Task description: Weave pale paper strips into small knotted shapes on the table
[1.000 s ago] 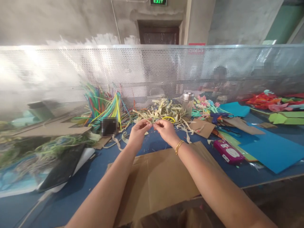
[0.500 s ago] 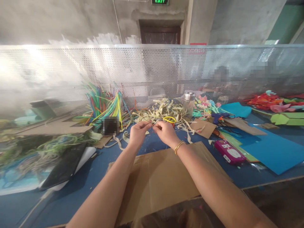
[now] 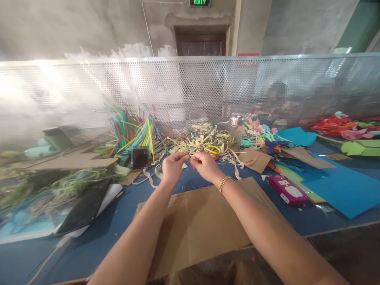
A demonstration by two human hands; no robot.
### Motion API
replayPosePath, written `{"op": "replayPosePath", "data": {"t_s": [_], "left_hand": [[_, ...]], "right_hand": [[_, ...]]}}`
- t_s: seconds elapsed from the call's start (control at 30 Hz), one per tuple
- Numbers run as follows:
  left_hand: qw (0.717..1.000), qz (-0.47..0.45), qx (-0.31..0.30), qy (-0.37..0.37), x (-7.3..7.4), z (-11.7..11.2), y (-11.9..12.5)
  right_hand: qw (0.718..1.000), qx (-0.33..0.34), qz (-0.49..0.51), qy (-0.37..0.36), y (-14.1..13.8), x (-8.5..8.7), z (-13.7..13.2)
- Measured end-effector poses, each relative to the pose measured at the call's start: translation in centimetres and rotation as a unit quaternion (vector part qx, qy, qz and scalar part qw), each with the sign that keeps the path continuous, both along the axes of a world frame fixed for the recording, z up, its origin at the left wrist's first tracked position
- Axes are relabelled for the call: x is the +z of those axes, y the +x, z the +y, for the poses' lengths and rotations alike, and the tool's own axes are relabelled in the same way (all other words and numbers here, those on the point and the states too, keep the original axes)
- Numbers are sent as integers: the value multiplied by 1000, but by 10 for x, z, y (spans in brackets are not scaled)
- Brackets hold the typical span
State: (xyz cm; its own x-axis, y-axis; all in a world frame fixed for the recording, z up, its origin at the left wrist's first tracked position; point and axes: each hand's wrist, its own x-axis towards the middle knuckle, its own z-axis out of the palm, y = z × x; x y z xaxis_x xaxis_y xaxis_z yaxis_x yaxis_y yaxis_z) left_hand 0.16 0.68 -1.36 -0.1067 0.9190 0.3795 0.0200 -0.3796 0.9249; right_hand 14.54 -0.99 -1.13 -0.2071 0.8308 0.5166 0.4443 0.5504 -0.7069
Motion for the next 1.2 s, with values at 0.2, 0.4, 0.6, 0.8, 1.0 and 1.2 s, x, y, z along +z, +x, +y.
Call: {"op": "replayPosePath", "data": {"t_s": [0.2,0.4,0.6,0.8,1.0,1.2], "left_hand": [[1000,-2,-15,-9,-2,5,-5],[989,2,-105,-100,9,1,-15],[982,-70,-110,-136,12,1,-24],[998,12,-38,-42,9,-2,-14],[997,37,-56,-22,12,-5,-6],[997,33,-68,-34,10,-1,-7]], "right_hand": [[999,-11,-25,17,-1,-1,-3],[993,-78,-77,34,3,-1,-4],[995,-78,66,-7,12,-2,8],[984,-51,160,-65,7,0,5],[992,-11,105,-63,0,-2,2],[998,-41,-2,54,3,3,-4]]}}
